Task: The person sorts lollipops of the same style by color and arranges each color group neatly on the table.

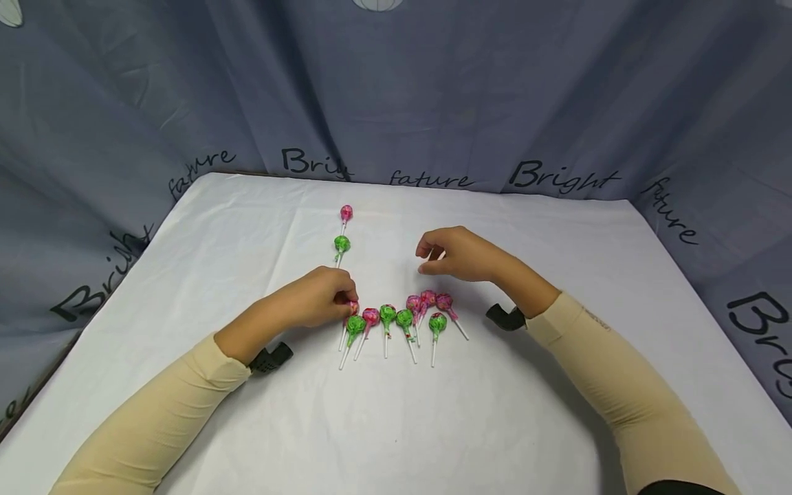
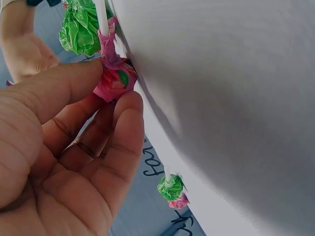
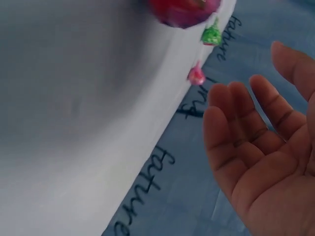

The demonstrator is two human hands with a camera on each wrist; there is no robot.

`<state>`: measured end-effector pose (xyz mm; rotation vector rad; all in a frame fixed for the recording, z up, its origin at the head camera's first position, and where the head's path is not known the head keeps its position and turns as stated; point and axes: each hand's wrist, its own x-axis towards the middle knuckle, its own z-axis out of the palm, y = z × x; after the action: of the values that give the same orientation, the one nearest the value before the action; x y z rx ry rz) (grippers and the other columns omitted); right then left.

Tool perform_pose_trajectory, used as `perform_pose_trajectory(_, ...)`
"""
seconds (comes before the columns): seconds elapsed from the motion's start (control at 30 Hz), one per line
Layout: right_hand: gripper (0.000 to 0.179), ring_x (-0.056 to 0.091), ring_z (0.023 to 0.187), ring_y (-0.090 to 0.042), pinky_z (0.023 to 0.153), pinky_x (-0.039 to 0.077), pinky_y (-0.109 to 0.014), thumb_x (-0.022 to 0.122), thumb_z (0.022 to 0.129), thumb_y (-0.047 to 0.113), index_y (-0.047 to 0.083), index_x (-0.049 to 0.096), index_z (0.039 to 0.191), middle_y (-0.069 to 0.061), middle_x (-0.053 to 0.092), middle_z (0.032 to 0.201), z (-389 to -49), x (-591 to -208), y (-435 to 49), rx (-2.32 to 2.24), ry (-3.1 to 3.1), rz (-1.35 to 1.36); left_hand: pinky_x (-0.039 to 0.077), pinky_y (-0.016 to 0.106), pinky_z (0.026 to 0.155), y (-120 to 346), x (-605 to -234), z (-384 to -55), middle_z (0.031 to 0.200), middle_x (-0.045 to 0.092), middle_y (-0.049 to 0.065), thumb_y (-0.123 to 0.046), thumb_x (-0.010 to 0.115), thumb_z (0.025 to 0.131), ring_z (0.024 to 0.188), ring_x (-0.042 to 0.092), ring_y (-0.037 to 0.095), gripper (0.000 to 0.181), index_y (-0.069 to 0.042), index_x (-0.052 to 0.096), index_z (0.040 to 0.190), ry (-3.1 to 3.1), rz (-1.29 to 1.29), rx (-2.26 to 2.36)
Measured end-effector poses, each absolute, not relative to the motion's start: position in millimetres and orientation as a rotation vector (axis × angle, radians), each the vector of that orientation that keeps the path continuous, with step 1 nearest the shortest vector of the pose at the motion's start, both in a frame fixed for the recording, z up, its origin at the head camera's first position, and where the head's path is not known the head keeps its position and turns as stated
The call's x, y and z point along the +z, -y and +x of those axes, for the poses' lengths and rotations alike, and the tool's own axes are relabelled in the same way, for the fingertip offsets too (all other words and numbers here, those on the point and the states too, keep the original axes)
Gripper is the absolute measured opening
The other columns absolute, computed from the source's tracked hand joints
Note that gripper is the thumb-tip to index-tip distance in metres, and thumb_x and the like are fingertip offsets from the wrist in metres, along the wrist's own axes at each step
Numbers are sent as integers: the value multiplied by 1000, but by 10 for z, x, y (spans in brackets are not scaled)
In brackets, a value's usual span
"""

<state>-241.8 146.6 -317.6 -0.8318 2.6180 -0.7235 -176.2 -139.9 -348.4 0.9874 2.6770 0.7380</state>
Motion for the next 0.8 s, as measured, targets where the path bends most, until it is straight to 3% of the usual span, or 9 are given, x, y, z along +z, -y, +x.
perform_pose_trajectory(0.43,21,60,100,-22,84,53,-38,74,89,12,7,67,108,-4,67,105,-2112,-3338,-1817,-748,-2549,-864,45,29,68,1407,-3466,-1756,82,59,-2,-5,71,89,76,53,15,3,-3,69,89,-2680,986,735)
perform_pose_trajectory(0.8,8,60,85,-14,75,50,-33,74,90,12,14,68,94,6,64,89,-2046,-3430,-1778,-709,-2522,-923,45,28,68,1397,-3480,-1762,81,59,-2,-4,71,88,75,52,14,3,-3,69,87,-2680,995,742)
